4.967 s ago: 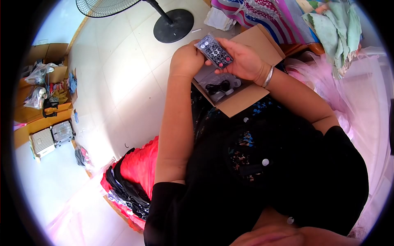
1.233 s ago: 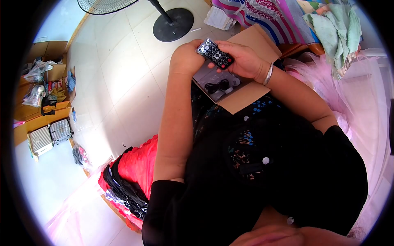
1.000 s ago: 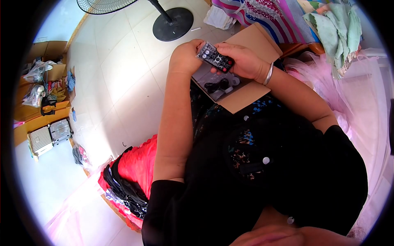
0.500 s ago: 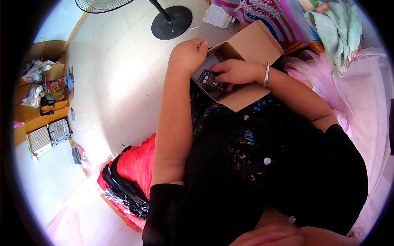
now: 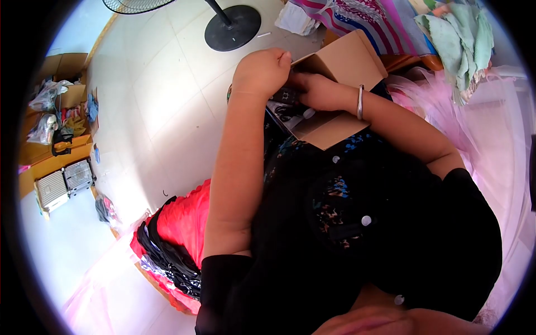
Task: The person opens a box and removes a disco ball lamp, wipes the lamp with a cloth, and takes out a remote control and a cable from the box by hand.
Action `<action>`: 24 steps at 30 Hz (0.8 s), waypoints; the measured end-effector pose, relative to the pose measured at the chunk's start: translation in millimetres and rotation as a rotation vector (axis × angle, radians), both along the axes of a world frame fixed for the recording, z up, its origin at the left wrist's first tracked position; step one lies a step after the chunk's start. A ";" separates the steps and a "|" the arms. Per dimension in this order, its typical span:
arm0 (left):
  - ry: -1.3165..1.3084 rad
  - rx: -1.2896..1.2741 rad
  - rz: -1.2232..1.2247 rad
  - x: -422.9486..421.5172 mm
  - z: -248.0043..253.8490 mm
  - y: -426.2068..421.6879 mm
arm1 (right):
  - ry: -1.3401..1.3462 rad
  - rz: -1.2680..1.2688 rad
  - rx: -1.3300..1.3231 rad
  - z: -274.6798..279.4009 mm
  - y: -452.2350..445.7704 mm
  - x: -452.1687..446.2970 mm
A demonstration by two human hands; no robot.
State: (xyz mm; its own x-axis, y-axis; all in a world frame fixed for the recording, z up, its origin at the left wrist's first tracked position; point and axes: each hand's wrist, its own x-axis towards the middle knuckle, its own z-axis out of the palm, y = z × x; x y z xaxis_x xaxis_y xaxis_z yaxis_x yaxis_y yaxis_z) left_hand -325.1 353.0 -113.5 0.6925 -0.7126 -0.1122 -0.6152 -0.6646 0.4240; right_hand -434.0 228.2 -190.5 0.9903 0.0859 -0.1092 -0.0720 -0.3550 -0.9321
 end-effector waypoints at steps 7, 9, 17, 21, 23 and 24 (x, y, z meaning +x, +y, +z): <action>0.007 0.007 0.008 -0.1 0.2 1.1 | -0.074 0.006 -0.230 -0.7 -0.8 -0.2; 0.003 0.007 0.013 0.0 -0.2 1.1 | -0.125 0.030 -0.238 -1.2 -2.3 0.2; -0.006 -0.007 0.016 0.0 -3.1 1.0 | -0.023 0.405 -0.367 -3.6 1.1 -7.0; -0.043 -0.018 -0.008 0.2 -6.6 0.1 | -0.002 0.367 -0.424 -8.5 1.5 -4.5; -0.049 -0.012 -0.014 0.4 -8.4 0.0 | 0.065 0.463 -0.496 -10.6 0.1 0.0; -0.055 -0.031 -0.009 0.3 -9.3 1.4 | 0.064 0.460 -0.496 -10.4 0.0 0.4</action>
State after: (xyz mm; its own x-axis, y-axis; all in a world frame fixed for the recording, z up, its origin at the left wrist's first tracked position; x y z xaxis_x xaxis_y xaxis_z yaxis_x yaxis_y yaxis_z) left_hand -324.8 354.4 -122.8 0.6905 -0.7215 -0.0516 -0.6441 -0.6458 0.4099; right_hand -433.6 228.2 -201.0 0.8554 0.4211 -0.3015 0.1389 -0.7474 -0.6497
